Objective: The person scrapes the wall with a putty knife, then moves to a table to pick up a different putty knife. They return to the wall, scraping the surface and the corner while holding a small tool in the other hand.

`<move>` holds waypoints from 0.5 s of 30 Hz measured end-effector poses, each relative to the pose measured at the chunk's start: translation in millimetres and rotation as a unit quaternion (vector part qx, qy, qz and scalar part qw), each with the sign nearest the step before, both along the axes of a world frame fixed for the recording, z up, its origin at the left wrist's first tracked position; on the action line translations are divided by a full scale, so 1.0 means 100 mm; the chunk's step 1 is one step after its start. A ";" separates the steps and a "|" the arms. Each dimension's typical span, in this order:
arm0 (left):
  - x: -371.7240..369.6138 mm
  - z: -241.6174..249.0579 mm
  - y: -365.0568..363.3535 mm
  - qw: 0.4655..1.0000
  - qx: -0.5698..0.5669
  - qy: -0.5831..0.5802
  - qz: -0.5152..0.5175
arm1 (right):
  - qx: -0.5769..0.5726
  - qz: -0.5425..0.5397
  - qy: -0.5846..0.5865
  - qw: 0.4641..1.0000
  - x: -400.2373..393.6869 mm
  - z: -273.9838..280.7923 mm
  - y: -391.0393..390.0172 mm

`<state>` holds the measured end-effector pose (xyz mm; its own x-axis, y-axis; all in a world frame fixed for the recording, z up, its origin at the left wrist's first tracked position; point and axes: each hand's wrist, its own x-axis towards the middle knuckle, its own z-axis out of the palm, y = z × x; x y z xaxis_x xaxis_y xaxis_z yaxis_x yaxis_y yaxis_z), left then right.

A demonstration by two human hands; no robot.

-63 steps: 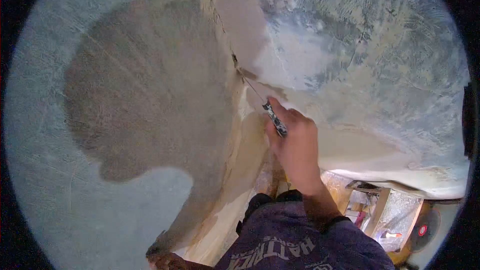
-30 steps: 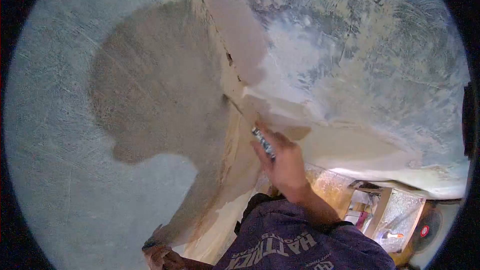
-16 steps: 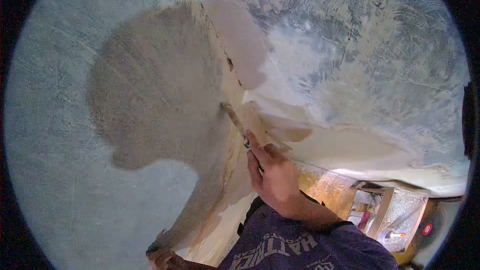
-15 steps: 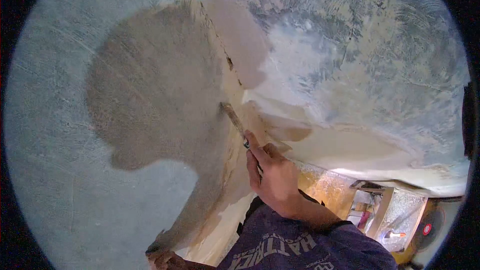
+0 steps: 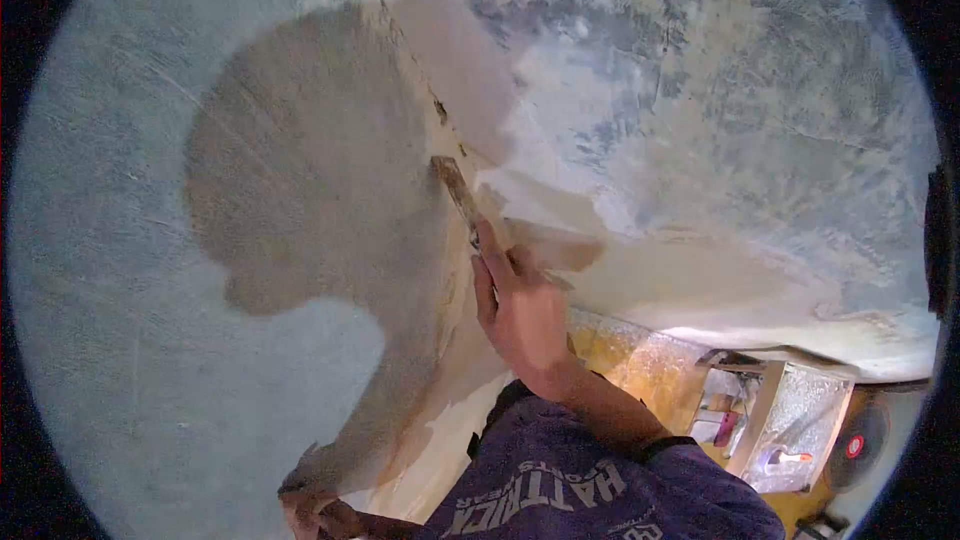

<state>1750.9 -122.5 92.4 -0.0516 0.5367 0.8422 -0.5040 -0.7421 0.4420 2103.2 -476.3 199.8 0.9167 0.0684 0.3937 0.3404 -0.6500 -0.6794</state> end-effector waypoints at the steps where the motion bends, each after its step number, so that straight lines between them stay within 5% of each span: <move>1: -0.05 -0.08 0.04 0.984 -0.161 -0.039 0.068 | -0.001 0.004 -0.005 1.000 -0.04 0.02 -0.01; 3: 0.51 0.44 -0.51 0.983 0.136 0.038 -0.119 | -0.006 0.012 -0.013 1.000 -0.14 0.04 -0.03; 4: 0.64 0.61 -0.65 0.966 0.216 0.075 -0.123 | -0.009 0.007 -0.009 1.000 -0.14 0.07 -0.02; 15: 0.67 0.73 -0.61 0.947 0.311 0.070 -0.047 | -0.013 -0.015 -0.013 1.000 -0.08 0.03 0.01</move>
